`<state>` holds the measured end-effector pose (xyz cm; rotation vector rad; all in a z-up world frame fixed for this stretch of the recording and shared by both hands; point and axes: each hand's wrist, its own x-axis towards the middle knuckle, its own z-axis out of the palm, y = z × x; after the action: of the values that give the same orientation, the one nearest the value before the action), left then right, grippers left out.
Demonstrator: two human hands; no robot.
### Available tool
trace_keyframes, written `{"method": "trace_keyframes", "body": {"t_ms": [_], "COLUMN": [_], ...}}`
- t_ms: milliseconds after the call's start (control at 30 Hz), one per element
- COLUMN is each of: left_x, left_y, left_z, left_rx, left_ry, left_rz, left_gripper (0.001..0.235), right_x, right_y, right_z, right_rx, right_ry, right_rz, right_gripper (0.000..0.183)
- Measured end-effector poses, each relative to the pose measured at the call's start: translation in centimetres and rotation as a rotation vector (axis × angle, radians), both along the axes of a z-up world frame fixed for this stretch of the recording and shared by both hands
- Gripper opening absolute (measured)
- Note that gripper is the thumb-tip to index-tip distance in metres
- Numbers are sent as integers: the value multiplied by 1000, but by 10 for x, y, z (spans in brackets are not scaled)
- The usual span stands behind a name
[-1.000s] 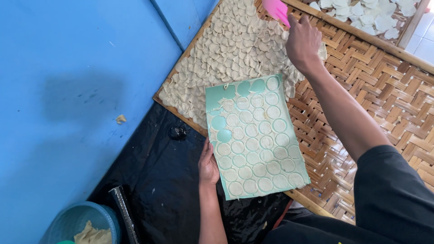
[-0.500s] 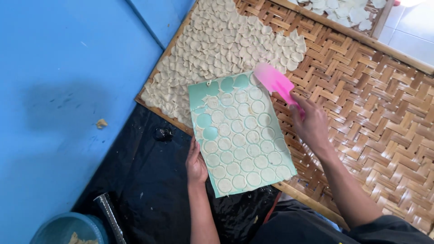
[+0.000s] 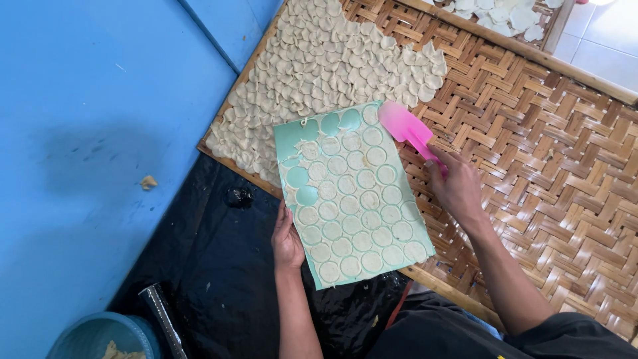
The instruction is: The recorder is using a circular cutter to stamp out disks from a thin sheet of dough and then uses a spatula to transfer them to a woven tray for drying.
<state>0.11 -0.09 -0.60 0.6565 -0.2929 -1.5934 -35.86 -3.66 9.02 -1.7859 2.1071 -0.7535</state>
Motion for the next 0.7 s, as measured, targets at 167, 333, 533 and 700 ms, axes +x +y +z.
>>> {"method": "trace_keyframes", "body": {"t_ms": [167, 333, 533, 700], "left_x": [1, 1, -1, -1], "left_y": [0, 0, 0, 1], "left_z": [-3, -1, 9, 9], "left_rx": [17, 28, 12, 14], "left_ry": [-12, -9, -20, -6], "left_rz": [6, 11, -8, -8], "left_gripper": [50, 51, 54, 54], "right_x": [6, 4, -7, -18], "right_y": [-4, -4, -3, -8], "right_z": [10, 17, 14, 3], "right_rx": [99, 286, 339, 329], "right_ry": [-68, -266, -694, -922], "right_rz": [-33, -104, -86, -12], "right_gripper": [37, 40, 39, 39]}}
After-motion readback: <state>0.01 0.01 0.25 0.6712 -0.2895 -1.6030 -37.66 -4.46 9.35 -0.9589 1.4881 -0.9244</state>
